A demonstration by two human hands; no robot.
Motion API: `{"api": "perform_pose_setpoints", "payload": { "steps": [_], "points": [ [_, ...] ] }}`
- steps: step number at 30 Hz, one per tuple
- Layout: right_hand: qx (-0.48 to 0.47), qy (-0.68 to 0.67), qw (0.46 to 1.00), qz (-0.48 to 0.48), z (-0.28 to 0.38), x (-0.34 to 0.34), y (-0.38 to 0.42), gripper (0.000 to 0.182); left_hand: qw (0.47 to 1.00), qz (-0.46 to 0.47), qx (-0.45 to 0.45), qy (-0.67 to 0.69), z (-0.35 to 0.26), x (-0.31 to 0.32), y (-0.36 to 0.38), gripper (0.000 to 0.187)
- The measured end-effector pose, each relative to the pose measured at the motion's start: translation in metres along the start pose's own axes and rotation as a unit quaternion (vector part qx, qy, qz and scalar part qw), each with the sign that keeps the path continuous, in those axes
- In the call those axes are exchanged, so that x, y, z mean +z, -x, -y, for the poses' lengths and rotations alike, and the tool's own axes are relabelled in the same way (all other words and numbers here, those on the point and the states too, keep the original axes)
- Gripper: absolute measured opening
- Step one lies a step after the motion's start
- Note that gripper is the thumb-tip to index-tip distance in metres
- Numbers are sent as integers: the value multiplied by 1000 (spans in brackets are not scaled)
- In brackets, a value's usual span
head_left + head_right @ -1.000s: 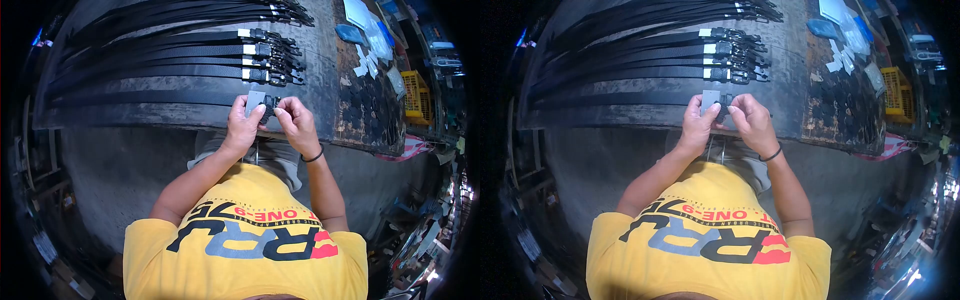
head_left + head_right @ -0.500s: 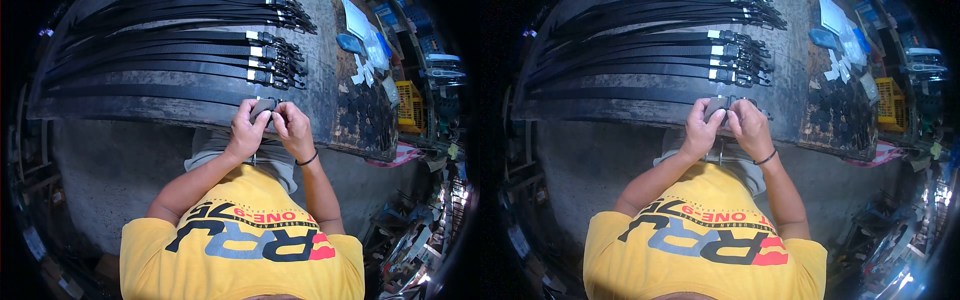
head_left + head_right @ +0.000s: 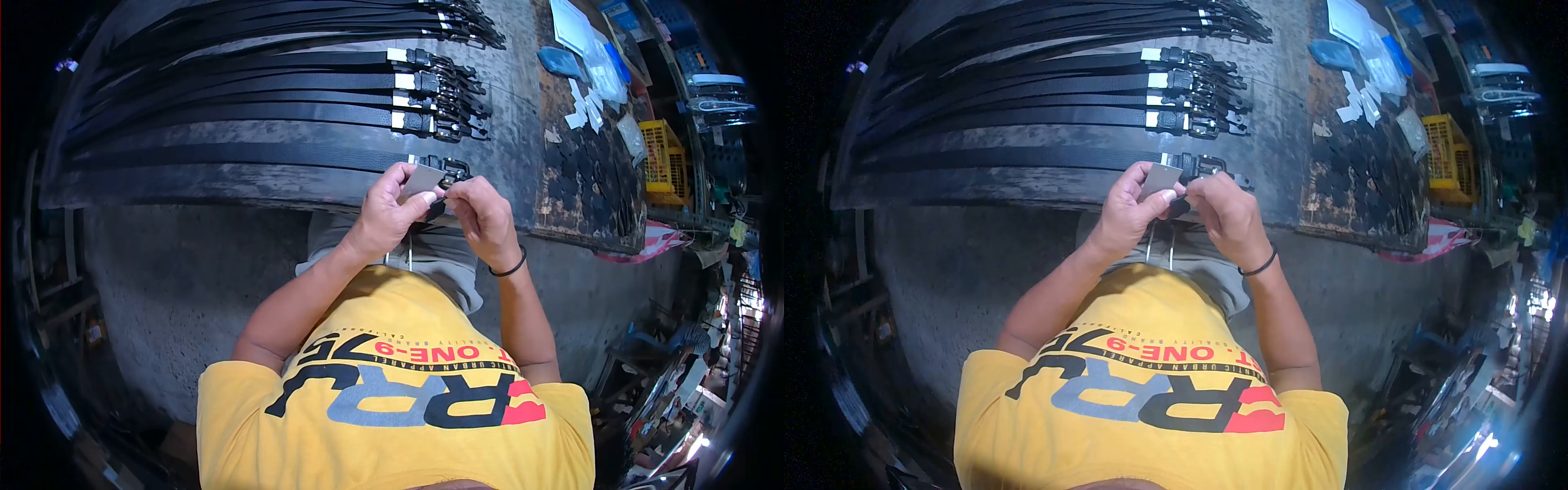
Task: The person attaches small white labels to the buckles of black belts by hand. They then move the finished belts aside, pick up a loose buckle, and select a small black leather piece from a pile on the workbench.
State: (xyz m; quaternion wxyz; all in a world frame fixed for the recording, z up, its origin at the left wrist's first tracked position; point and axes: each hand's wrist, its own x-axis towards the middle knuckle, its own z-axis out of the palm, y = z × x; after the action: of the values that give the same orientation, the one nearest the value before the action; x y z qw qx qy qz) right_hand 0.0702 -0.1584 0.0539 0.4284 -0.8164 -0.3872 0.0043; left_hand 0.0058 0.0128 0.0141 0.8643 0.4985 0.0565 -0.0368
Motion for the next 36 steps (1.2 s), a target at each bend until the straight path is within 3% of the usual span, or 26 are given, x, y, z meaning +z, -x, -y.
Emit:
{"api": "perform_pose_setpoints", "payload": {
  "steps": [1, 3, 6, 18, 21, 23, 24, 26, 36],
  "points": [
    [-18, 3, 1000, -2, 0, -1, 1, 22, 1000, 2, -1, 0, 0, 2, 0, 22],
    [-33, 8, 999, -9, 1, -2, 3, 24, 991, 7, 80, -111, -1, 6, -2, 21],
    [-48, 37, 998, -28, 2, -5, 6, 22, 977, 0, 60, -203, -8, 11, 1, 19],
    [-79, 44, 996, -14, -7, -13, 17, 21, 979, 54, 17, -197, -4, 14, -9, 21],
    [-38, 10, 999, -34, -7, -8, 20, 19, 979, 26, 34, -201, 6, 17, -10, 22],
    [87, -89, 992, -30, -5, -7, 22, 18, 976, 20, 34, -216, 4, 20, -8, 22],
    [89, -89, 991, -34, -6, -6, 23, 18, 973, 12, 35, -228, 4, 22, -7, 22],
    [190, -203, 960, -13, -10, -1, 28, 15, 972, 6, 43, -232, 6, 23, -8, 22],
    [338, -330, 880, 48, -9, -2, 30, 17, 979, -4, 46, -199, 15, 20, -11, 21]
  ]
}}
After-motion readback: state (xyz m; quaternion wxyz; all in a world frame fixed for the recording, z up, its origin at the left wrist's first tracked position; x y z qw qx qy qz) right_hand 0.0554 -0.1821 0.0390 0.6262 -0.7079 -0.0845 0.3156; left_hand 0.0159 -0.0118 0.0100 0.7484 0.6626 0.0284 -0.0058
